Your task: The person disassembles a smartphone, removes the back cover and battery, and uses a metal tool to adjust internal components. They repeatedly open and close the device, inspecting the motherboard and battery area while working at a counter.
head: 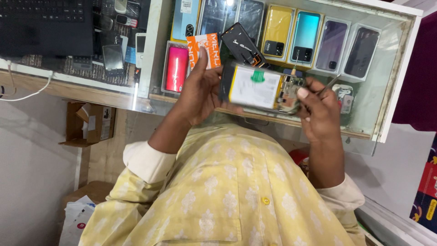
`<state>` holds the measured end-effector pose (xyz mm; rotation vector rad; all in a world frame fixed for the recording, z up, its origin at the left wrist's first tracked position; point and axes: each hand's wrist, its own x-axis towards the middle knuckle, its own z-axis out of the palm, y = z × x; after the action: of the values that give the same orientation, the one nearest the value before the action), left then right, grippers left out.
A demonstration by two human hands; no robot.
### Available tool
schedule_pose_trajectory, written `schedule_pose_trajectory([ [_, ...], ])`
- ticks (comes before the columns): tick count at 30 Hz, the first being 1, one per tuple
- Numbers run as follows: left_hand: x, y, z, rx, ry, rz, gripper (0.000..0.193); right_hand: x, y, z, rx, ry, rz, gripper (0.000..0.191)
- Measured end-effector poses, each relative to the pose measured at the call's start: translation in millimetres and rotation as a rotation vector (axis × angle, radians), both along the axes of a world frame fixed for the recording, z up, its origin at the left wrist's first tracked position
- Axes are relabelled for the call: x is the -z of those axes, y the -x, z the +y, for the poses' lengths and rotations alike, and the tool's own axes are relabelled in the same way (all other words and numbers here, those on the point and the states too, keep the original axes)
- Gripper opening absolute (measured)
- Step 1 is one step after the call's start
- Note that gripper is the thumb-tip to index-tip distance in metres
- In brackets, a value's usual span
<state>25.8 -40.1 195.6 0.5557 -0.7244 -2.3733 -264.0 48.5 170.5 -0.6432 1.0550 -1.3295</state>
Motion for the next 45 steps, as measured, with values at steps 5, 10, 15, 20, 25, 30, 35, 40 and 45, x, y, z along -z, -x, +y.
schedule_pose_trajectory([
  [5, 25, 34, 35, -0.416, 0.074, 0.123, 0.063, -3, -34, 7, 0.027, 0.018, -0.050, 0.023],
  [10, 26, 66, 50, -0.446, 0.156, 0.119, 0.071, -13, -55, 15, 0.034, 0.076, -0.008, 0.024],
  [15, 14, 62, 53, -0.378, 0.285, 0.114, 0.080, -26, -57, 19, 0.066, 0.120, 0.163, 0.021],
  [20, 10, 61, 58, -0.364, 0.434, 0.128, 0.082, -33, -56, 21, 0.067, 0.122, 0.055, 0.020],
  [25, 8, 60, 61, -0.350, 0.427, 0.048, 0.084, -36, -55, 22, 0.049, 0.143, 0.000, 0.020],
  [30, 4, 57, 62, -0.343, 0.425, 0.022, 0.081, -38, -59, 24, 0.052, 0.144, -0.005, 0.020],
  [35, -1, 52, 62, -0.355, 0.418, 0.035, 0.078, -38, -57, 28, 0.038, 0.116, 0.076, 0.020],
  [40, -4, 48, 63, -0.344, 0.504, 0.003, 0.079, -36, -34, 28, -0.041, 0.223, 0.081, 0.029],
  [45, -12, 40, 64, -0.206, 0.320, 0.087, 0.084, -37, -18, 27, 0.057, 0.168, 0.230, 0.014],
])
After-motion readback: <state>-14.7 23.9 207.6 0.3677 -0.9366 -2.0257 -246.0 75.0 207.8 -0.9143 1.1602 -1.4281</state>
